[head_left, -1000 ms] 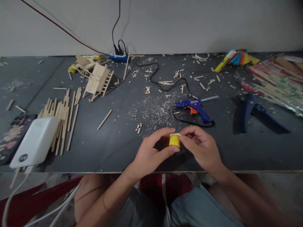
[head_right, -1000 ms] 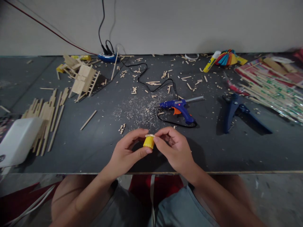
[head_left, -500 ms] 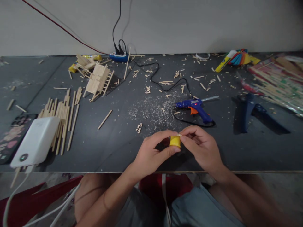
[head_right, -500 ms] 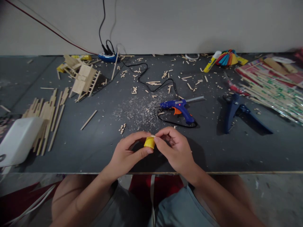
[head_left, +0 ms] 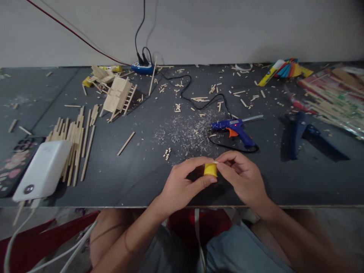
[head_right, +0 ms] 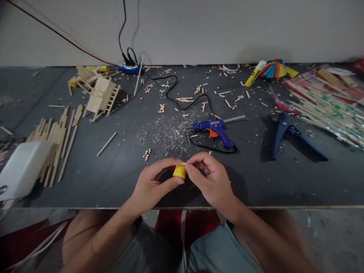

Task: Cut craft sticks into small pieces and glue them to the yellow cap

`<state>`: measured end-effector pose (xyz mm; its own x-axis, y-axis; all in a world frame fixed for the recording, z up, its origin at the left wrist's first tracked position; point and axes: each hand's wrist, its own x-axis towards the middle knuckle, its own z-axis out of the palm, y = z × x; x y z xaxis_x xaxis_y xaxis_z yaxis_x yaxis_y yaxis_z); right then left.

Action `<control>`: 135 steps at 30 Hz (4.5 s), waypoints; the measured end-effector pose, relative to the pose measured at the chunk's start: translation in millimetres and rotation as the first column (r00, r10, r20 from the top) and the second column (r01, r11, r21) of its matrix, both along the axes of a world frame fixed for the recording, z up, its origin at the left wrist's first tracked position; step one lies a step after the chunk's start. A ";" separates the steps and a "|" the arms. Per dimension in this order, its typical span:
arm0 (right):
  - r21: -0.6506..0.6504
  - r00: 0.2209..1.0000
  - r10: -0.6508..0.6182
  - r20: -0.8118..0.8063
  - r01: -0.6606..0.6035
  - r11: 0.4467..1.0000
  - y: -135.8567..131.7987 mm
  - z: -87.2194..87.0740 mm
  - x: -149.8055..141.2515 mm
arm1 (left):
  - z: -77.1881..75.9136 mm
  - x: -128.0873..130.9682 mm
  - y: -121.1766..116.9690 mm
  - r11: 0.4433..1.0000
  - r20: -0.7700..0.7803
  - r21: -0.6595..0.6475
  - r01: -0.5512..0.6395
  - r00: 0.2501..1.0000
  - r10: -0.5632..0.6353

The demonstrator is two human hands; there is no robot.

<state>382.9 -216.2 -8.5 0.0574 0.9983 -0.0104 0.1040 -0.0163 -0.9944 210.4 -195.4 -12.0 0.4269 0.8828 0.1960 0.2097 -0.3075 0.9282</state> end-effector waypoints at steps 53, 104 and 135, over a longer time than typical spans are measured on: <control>-0.101 0.934 0.256 -0.249 -0.288 0.952 -25.1 15.8 -5.9 | -2.2 -2.0 -7.0 0.941 0.230 0.332 -0.061 0.973 -0.018; -0.046 0.903 0.318 -0.288 -0.345 0.938 -28.0 10.4 -4.0 | 6.6 -7.6 -4.2 0.805 0.038 0.594 0.010 0.998 -0.040; 0.004 0.869 0.361 -0.338 -0.382 0.924 -30.7 7.7 -2.7 | 8.5 -6.3 -10.6 0.761 0.041 0.647 -0.046 0.999 0.026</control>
<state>380.2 -246.9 -0.8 -0.3346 0.9420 -0.0250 -0.2157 -0.1024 -0.9711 204.2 -206.0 -3.5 0.3829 0.5562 0.7376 0.2107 -0.8300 0.5165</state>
